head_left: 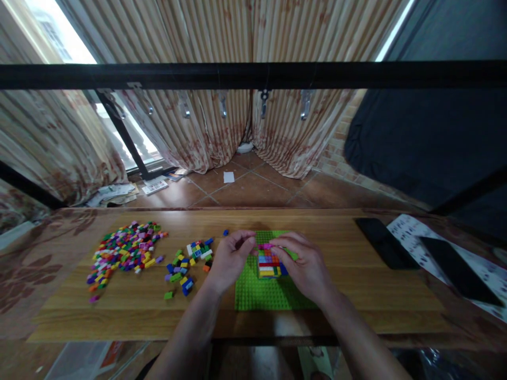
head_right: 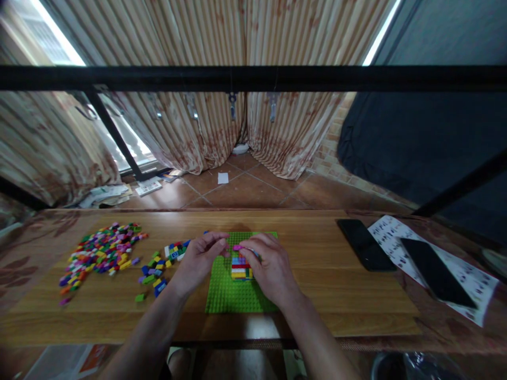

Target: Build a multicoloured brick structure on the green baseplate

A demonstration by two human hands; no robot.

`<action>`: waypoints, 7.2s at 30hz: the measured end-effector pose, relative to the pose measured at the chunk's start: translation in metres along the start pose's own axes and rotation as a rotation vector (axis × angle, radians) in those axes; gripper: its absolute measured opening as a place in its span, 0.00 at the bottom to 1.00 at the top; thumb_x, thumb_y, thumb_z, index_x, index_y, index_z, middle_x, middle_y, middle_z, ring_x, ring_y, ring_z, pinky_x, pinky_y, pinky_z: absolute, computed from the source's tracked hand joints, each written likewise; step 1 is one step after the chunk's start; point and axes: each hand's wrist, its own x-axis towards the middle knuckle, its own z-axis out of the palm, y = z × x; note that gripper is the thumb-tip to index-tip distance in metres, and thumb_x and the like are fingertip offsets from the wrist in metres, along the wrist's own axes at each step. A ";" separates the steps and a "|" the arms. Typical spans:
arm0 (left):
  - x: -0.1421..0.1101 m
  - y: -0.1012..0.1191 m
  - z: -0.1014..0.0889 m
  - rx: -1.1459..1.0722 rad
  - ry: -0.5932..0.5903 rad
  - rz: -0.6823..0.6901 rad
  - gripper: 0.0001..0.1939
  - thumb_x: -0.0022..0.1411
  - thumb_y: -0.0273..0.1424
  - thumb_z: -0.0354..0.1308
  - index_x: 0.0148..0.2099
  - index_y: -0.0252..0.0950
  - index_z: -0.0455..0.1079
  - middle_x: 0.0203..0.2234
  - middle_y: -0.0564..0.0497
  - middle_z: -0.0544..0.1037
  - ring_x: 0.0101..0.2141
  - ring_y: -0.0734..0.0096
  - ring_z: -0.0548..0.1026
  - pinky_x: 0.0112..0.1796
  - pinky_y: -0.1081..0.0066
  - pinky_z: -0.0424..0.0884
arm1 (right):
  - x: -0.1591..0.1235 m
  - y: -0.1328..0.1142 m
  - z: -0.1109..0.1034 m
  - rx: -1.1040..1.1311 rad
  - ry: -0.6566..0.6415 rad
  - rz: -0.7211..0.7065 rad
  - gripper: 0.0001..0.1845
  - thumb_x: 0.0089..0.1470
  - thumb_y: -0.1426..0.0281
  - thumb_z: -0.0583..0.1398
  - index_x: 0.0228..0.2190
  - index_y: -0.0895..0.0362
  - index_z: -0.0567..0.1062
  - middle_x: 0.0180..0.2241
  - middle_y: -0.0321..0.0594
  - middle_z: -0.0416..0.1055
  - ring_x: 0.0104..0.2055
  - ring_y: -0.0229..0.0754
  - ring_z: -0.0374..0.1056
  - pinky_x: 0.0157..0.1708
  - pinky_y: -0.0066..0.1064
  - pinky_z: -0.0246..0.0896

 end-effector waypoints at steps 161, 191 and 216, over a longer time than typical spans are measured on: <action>-0.004 -0.019 -0.134 1.243 0.142 -0.189 0.10 0.53 0.28 0.56 0.37 0.36 0.77 0.35 0.45 0.79 0.37 0.66 0.74 0.37 0.73 0.65 | -0.011 0.040 0.013 -0.141 -0.450 0.196 0.41 0.41 0.71 0.62 0.59 0.49 0.59 0.59 0.42 0.59 0.58 0.49 0.60 0.59 0.42 0.53; -0.001 -0.003 -0.097 0.840 0.068 0.172 0.05 0.54 0.25 0.56 0.33 0.35 0.73 0.29 0.49 0.79 0.33 0.68 0.76 0.36 0.72 0.68 | -0.007 0.032 -0.006 -0.019 -0.352 0.220 0.40 0.47 0.61 0.64 0.60 0.48 0.58 0.61 0.45 0.59 0.58 0.54 0.61 0.55 0.51 0.57; -0.008 0.002 0.009 0.689 -0.007 0.456 0.05 0.61 0.27 0.53 0.39 0.38 0.70 0.35 0.49 0.77 0.39 0.66 0.73 0.43 0.67 0.68 | 0.008 0.016 0.004 0.079 -0.112 0.109 0.14 0.60 0.62 0.53 0.38 0.54 0.77 0.38 0.42 0.73 0.42 0.44 0.70 0.44 0.37 0.64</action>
